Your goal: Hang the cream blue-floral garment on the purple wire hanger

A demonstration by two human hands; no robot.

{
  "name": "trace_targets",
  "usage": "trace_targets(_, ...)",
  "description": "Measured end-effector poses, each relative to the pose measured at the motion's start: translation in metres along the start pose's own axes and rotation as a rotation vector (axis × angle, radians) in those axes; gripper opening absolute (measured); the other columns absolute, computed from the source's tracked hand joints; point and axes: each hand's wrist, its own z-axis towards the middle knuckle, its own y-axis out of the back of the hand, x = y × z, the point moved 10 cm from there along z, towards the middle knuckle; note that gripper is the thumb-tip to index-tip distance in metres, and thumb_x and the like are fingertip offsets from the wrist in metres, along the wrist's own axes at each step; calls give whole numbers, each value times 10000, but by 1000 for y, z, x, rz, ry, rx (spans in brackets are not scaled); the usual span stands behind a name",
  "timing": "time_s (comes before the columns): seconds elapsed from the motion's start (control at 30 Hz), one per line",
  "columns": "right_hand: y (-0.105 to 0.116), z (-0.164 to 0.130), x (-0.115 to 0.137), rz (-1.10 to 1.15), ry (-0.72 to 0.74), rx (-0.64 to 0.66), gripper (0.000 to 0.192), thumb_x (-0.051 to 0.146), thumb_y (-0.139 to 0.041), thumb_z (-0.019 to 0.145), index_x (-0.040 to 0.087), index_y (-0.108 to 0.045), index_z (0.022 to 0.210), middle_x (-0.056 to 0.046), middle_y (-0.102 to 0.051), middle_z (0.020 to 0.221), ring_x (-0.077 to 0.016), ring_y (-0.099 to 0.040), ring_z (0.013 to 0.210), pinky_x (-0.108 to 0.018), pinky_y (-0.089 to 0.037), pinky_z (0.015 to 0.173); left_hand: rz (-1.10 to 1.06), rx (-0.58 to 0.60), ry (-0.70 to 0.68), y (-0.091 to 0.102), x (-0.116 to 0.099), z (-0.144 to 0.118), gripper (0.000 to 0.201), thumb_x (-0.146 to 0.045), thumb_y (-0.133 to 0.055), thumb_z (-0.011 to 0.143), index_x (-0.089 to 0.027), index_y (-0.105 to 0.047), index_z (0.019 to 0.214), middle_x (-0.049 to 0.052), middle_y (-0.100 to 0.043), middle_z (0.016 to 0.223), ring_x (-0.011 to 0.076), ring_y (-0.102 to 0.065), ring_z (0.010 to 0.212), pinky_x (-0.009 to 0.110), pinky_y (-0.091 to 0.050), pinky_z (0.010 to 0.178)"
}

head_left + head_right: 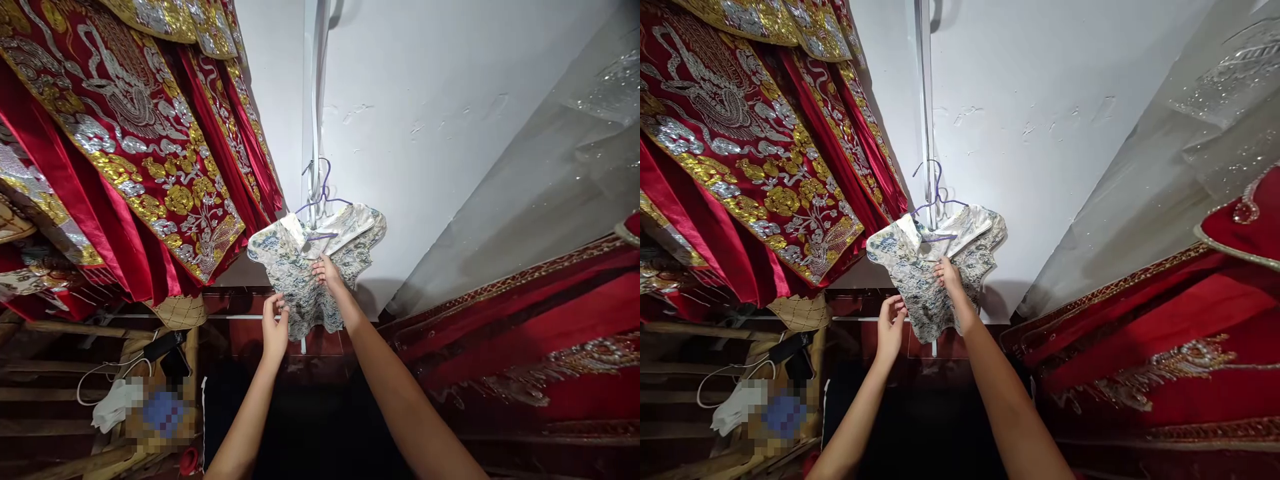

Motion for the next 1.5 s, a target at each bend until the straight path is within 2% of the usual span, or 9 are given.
trace_targets(0.23,-8,4,-27,-45,-91,-22,270,443,-539,914,211,-509,780,3,-561,584,-124,-447,444,-262,-345,456,-50,76,38,-18,7,-11,311,-372,-603,912,-221,-586,1183,118,-609,1240,241,-611,1124,373,-491,952)
trace_targets(0.47,-7,-34,-58,-50,-12,-26,163,372,-526,838,220,-495,790,16,-566,637,-123,-474,473,-246,-357,458,31,102,46,-16,21,-9,284,-314,-571,923,-234,-577,1195,104,-614,1243,235,-619,1106,376,-494,936)
trace_targets(0.63,-10,-62,-61,-88,39,31,164,341,-549,773,207,-508,687,22,-558,598,-116,-479,476,-234,-355,449,128,169,5,-36,29,-9,363,-161,-541,879,-240,-542,1233,93,-592,1271,221,-612,1092,375,-489,933)
trace_targets(0.77,-8,-75,-59,-89,38,33,141,332,-587,734,210,-521,759,26,-587,627,-116,-494,458,-231,-361,426,188,251,-33,-60,26,-9,436,-77,-557,807,-238,-551,1213,87,-578,1217,225,-597,1080,376,-477,939)
trace_targets(1.0,-18,-97,-56,-38,41,124,257,396,-558,776,199,-519,615,13,-548,549,-104,-457,454,-225,-336,431,209,279,-121,-73,11,-11,242,-99,-544,833,-206,-571,1048,64,-596,1008,222,-596,981,356,-476,885)
trace_targets(1.13,-27,-112,-49,7,29,203,350,510,-600,785,190,-587,646,5,-554,538,-106,-438,446,-236,-316,425,175,267,-106,-67,2,-11,187,-180,-524,898,-198,-573,1078,65,-620,981,219,-614,935,342,-485,851)
trace_targets(1.3,-36,-131,-33,39,18,323,398,560,-662,773,185,-658,640,-17,-570,526,-98,-402,420,-253,-282,419,161,275,-220,-61,-22,-8,301,-143,-490,902,-209,-604,1172,108,-615,1196,246,-576,1145,363,-439,984)
trace_targets(1.4,-31,-131,-12,62,28,353,364,525,-677,797,192,-683,650,-32,-579,538,-95,-397,422,-260,-282,414,231,326,-245,-64,-24,-9,138,-181,-482,926,-201,-602,991,80,-631,1008,219,-601,960,325,-464,859)
trace_targets(1.5,-11,-112,38,111,81,267,294,462,-716,786,199,-675,660,-31,-584,546,-93,-387,422,-249,-261,381,325,351,-256,-66,-21,-12,121,-219,-468,947,-208,-520,839,37,-561,821,186,-549,788,286,-441,740)
